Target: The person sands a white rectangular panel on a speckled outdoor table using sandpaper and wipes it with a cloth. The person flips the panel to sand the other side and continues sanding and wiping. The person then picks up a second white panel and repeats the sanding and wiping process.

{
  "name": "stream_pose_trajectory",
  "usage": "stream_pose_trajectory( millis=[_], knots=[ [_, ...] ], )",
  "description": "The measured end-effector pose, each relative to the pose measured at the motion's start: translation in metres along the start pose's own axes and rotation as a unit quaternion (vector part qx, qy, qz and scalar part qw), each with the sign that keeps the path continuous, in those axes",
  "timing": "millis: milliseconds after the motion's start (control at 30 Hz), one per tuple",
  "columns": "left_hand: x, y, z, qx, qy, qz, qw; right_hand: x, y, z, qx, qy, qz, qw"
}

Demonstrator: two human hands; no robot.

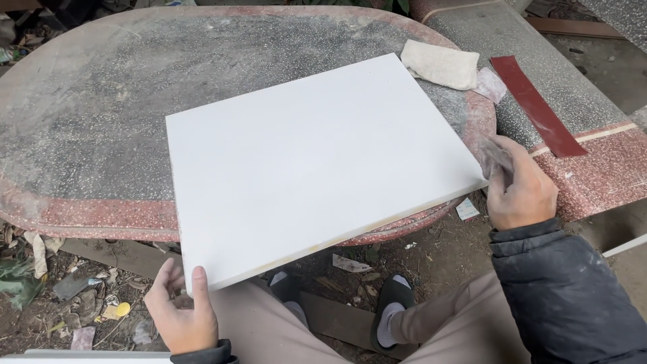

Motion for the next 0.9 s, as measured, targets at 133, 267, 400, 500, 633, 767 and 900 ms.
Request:
stream_pose_trajectory(
  millis=[133, 267, 400, 500, 633, 767, 900],
  knots=[
    [-0.016, -0.003, 0.014, 0.006, -0.142, 0.055, 0.988, 0.014, -0.007, -0.023, -0.02, 0.075, -0.035, 0.996],
    [-0.016, -0.026, 0.036, 0.086, -0.089, 0.07, 0.99, 0.038, -0.062, -0.073, 0.088, 0.083, -0.05, 0.991],
    [-0.023, -0.038, 0.036, 0.083, -0.043, 0.1, 0.991, 0.142, -0.061, -0.102, 0.162, 0.237, 0.01, 0.958],
    [-0.017, -0.039, 0.037, 0.098, -0.02, 0.126, 0.987, 0.082, -0.08, -0.089, 0.174, 0.209, 0.051, 0.961],
    [-0.009, -0.04, 0.033, 0.113, -0.012, 0.15, 0.982, 0.02, -0.067, -0.071, 0.129, 0.022, -0.04, 0.991],
    [-0.009, -0.039, 0.035, 0.102, -0.034, 0.15, 0.983, 0.123, -0.073, -0.099, 0.151, 0.151, 0.068, 0.975],
    [-0.009, -0.039, 0.035, 0.114, -0.033, 0.142, 0.983, 0.023, -0.065, -0.055, 0.157, -0.085, 0.006, 0.984]
  ],
)
Point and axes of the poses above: each hand's wrist, its own z-axis towards the middle knuckle, its own y-axis out of the back of the hand, x = y × z, the point moved 5 cm from there along z, towards the middle knuckle, and after that the axes turned 7 degrees about -x, right-handed, at the moved point
